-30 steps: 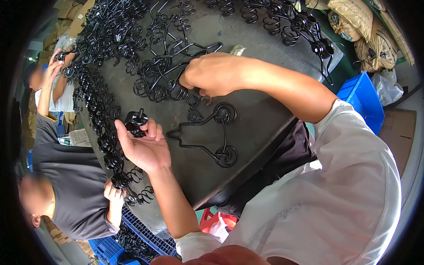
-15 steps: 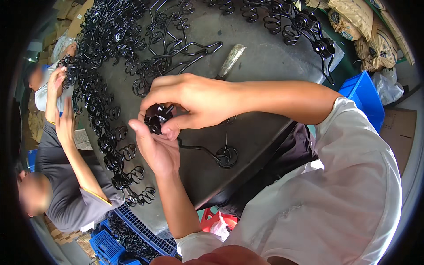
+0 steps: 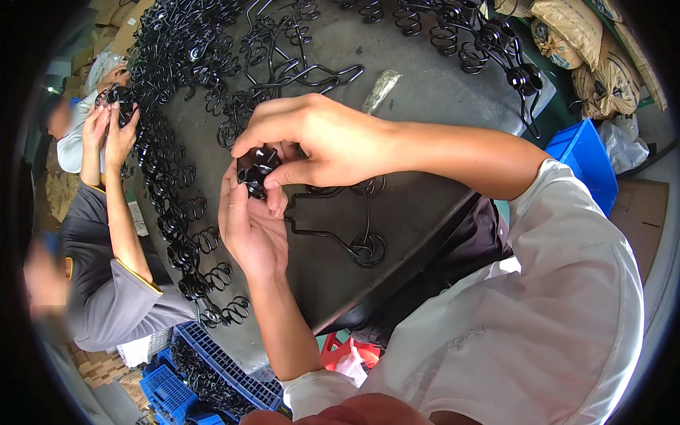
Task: Manually assembling small black wire coil components with plastic parts at a workbench.
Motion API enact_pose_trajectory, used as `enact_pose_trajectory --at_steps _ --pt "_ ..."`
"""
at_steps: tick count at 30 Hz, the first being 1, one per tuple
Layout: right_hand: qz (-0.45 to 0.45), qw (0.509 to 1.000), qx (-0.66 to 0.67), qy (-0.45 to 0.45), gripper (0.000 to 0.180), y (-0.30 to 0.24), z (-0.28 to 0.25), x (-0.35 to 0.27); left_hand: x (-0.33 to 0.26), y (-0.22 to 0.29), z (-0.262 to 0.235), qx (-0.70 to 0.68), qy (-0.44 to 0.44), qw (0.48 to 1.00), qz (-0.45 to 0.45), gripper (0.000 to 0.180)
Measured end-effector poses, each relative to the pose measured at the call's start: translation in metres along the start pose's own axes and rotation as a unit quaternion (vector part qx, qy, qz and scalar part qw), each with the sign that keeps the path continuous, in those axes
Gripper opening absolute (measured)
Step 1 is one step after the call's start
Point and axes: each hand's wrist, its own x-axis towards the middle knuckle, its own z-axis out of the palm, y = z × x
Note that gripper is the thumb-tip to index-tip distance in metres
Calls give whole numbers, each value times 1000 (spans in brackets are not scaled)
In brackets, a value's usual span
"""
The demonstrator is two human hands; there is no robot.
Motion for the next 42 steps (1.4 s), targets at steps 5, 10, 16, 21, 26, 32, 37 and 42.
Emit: enact_pose_trajectory --at_steps 5,10,16,21,26,32,37,42 --pt "37 999 -6 14 38 -5 0 -1 -1 1 1 -16 8 1000 -17 44" --pt "109 991 72 42 21 -1 1 -1 -2 6 2 -39 -12 999 -18 44" --pt "78 990 86 76 18 2 2 -3 -1 5 3 -10 -4 1000 -7 51" --pt "93 982 125 106 21 0 4 -3 0 2 3 29 -6 999 27 56" --pt "85 967 202 129 24 5 6 -4 2 1 2 59 22 996 67 47" --pt "58 968 196 149 26 4 5 -3 2 -2 -4 73 76 991 86 32" --pt "85 958 226 153 25 4 7 -6 2 -2 -8 98 49 989 103 27" --pt "86 960 234 126 24 2 7 -6 -1 -3 -2 73 36 991 106 26"
